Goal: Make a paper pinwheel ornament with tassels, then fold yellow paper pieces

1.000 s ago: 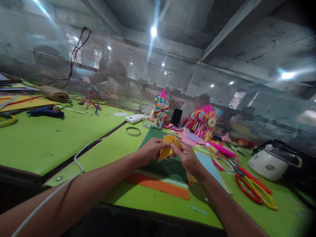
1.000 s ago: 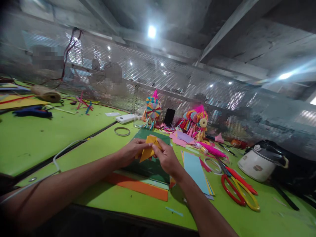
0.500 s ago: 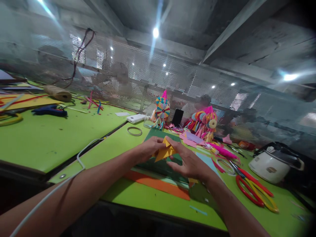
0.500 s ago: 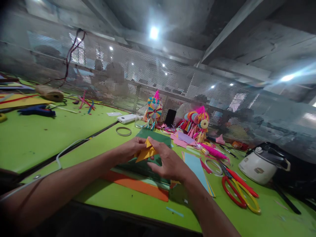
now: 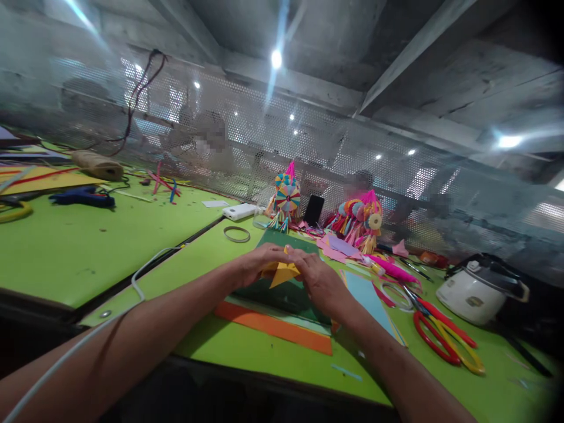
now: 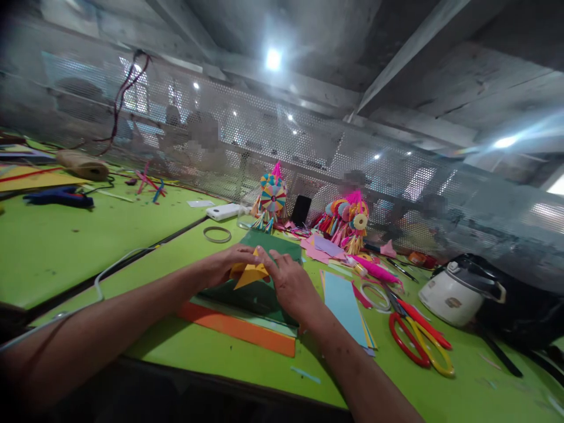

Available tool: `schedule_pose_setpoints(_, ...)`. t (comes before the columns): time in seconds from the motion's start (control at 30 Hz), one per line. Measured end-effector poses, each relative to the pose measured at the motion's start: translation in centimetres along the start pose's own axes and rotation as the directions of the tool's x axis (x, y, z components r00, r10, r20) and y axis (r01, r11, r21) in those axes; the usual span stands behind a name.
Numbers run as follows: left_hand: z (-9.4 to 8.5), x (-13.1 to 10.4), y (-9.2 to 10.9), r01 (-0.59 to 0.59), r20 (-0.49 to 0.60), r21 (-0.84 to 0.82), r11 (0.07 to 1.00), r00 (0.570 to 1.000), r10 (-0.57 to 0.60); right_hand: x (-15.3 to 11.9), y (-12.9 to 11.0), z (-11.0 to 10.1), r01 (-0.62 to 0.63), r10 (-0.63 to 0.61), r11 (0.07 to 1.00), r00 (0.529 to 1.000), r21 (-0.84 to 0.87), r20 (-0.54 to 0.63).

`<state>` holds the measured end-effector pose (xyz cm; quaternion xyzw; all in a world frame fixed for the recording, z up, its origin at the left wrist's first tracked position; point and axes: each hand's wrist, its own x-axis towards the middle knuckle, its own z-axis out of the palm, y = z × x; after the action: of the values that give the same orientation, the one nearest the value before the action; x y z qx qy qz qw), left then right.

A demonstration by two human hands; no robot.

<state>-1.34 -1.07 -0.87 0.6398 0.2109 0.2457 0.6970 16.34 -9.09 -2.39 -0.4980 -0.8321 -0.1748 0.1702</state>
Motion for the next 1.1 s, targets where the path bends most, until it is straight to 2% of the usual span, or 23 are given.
schedule_pose_setpoints(0.1,0.0,0.2,-0.3,0.012,0.006,0.046,0.999,1.000,-0.012,0.0,-0.1,0.5,-0.018,0.018,1.000,1.000,0.007,-0.014)
schedule_pose_setpoints(0.2,-0.2,0.6,-0.8,0.000,0.021,0.050,0.999,1.000,-0.001,0.0,-0.3,0.7,-0.036,0.037,0.996,0.999,0.084,-0.014)
schedule_pose_setpoints(0.37,-0.6,0.8,-0.8,-0.026,0.021,0.062,0.998,0.999,0.024,0.0,-0.4,0.0,-0.038,0.054,0.928,0.998,0.370,-0.033)
schedule_pose_setpoints(0.43,-0.7,0.8,-0.7,-0.032,-0.002,0.060,0.998,0.999,0.032,0.0,-0.1,-0.4,-0.078,0.123,0.830,0.991,0.553,-0.045)
schedule_pose_setpoints(0.53,-0.7,0.8,-0.6,-0.041,0.013,0.050,0.998,0.999,0.040,0.2,0.9,-0.8,-0.159,0.304,0.593,0.952,0.789,-0.036)
schedule_pose_setpoints(0.63,-0.5,0.7,-0.6,-0.045,0.027,0.085,0.995,0.999,0.043,0.4,1.7,-0.9,-0.273,0.450,0.376,0.889,0.885,0.083)
schedule_pose_setpoints(0.7,-0.3,0.6,-0.5,-0.052,0.038,0.112,0.992,0.998,0.048,0.5,1.6,-0.9,-0.347,0.469,0.268,0.862,0.899,0.193)
schedule_pose_setpoints(0.77,-0.2,0.6,-0.5,-0.059,0.058,0.139,0.989,0.997,0.052,0.5,1.3,-0.9,-0.368,0.430,0.207,0.867,0.906,0.254)
schedule_pose_setpoints(0.9,-0.2,0.6,-0.6,-0.074,0.086,0.168,0.983,0.994,0.060,0.6,0.6,-1.1,-0.353,0.375,0.212,0.891,0.911,0.257)
schedule_pose_setpoints(1.1,-0.4,0.8,-0.9,-0.088,0.057,0.211,0.974,0.995,0.078,0.5,0.6,-1.3,-0.387,0.381,0.246,0.881,0.889,0.279)
